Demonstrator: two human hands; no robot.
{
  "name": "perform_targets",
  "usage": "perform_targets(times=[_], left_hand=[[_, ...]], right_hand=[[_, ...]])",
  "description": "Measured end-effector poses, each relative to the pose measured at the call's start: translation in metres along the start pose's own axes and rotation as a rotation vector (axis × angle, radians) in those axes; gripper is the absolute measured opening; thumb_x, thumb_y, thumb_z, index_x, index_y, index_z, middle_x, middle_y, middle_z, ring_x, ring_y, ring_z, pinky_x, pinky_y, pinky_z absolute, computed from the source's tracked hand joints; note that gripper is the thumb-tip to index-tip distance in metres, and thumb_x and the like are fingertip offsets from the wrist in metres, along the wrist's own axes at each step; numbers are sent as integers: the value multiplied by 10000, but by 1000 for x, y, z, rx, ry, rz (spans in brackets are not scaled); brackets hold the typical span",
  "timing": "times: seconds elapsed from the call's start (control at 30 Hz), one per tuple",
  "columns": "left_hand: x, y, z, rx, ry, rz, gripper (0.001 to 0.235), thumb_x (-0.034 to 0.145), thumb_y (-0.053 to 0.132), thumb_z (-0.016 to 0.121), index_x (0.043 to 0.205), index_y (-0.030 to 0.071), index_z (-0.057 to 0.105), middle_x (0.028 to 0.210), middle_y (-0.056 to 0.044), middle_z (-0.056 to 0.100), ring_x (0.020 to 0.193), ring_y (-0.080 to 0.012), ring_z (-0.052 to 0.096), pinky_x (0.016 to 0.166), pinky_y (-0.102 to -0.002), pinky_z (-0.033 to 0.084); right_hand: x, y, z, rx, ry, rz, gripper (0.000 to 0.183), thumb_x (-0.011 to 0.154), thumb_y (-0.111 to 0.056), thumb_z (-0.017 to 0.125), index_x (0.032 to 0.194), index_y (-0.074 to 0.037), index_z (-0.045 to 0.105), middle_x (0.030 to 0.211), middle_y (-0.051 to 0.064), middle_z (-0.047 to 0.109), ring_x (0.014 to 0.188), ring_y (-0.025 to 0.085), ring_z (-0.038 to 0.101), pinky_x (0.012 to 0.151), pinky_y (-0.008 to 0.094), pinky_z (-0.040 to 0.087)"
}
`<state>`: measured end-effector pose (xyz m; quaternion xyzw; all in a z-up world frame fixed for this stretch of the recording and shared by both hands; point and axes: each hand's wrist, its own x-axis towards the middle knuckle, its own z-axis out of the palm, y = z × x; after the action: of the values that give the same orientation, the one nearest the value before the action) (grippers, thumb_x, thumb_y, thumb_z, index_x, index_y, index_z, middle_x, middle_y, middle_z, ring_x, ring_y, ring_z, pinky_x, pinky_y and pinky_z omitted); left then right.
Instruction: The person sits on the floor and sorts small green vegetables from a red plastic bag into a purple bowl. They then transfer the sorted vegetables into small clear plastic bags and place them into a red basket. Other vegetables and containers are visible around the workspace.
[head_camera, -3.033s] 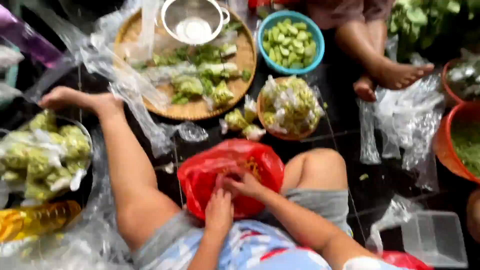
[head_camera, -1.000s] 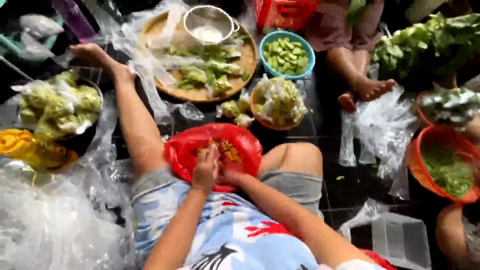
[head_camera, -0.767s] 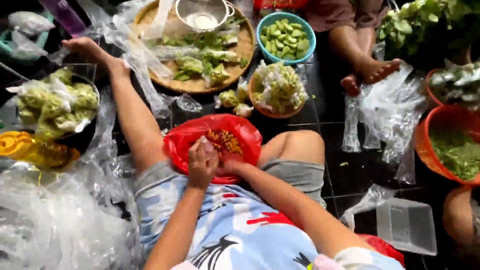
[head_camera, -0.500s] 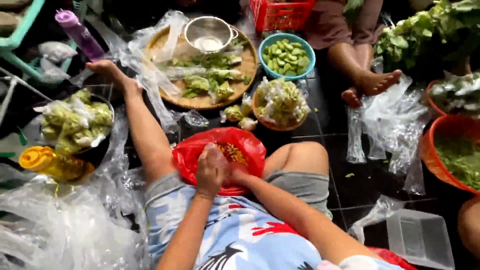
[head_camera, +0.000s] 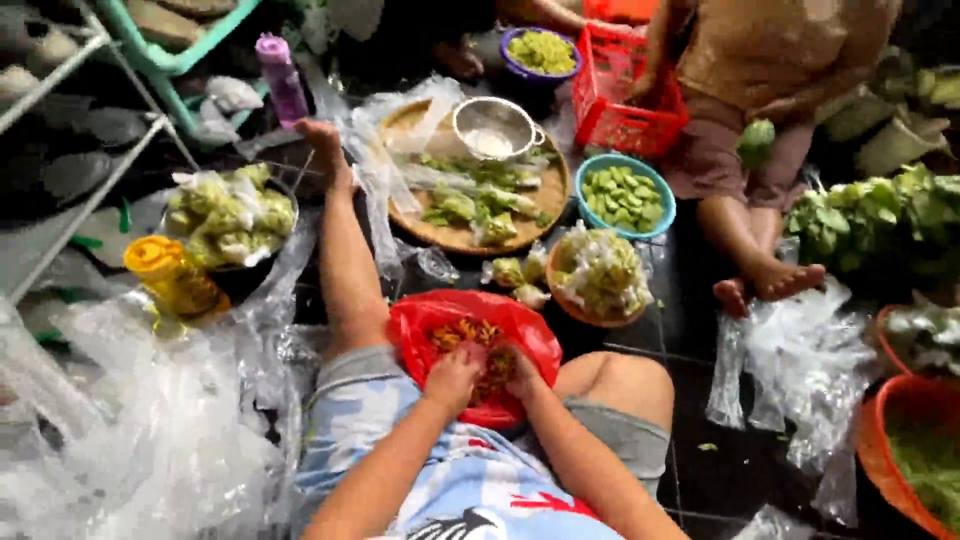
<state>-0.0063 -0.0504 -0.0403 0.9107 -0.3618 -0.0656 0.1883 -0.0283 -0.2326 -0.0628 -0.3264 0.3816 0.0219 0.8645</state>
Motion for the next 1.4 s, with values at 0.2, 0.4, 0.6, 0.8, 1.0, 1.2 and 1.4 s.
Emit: perform_targets(times=[0.2,0.4,0.6,0.8,1.0,1.2,1.4], left_hand=[[4,14,15,55,-76,66,239,871,316,666,1103,283,715,1275,-34,554,1130,-372,620,921,-480,562],[-1,30,17,94,4,224,212,897,235,561,1006,265,741,1122,-19,616,937,-327,687,768,-450,579],[1,33,6,-8,-53,158,225,905,178,581,946,173,802,1153,-95,620,1005,-382,668,765,-453,601],[-5,35,-14,-135,-112,33,312,884,105,615,1169,37,720,1274,-189,615,1123,-425,658,941,-505,568],[-6,24,-13,-289,-145,-53,646,831,179,752,1358,-59,464,1320,-258,535,1237,-464,574,1044,-551,513],[-2,16,-17,-201,-142,42,174,798,180,763,966,134,758,1400,-166,496,1301,-377,525,996,-491,560],[4,25,-46,-527,-230,-283,917,702,43,746,1517,123,334,1459,-168,488,1308,-399,556,1125,-560,472]], right_hand=[[0,-9,2,226,-61,-5,605,935,-391,666,1414,-43,540,1451,149,562,1287,343,580,1110,459,496],[-46,-1,43,177,-80,-213,301,882,-391,788,904,-92,763,940,138,761,865,291,743,837,387,610],[-25,15,22,-318,-74,-637,291,973,-289,723,828,-39,693,671,138,708,627,202,709,610,289,593],[-40,15,32,-552,-142,-923,286,1031,-237,658,795,-78,691,622,32,604,620,109,544,616,263,476],[-55,10,42,-614,-126,-985,128,982,-219,700,940,-104,735,660,21,632,655,102,556,633,269,472],[-55,10,40,-578,-166,-1017,209,996,-136,651,1194,-67,642,908,69,702,869,157,646,826,337,534],[-96,-7,72,-641,-248,-1085,250,985,-132,632,1223,-65,668,987,109,726,960,217,698,887,391,560]])
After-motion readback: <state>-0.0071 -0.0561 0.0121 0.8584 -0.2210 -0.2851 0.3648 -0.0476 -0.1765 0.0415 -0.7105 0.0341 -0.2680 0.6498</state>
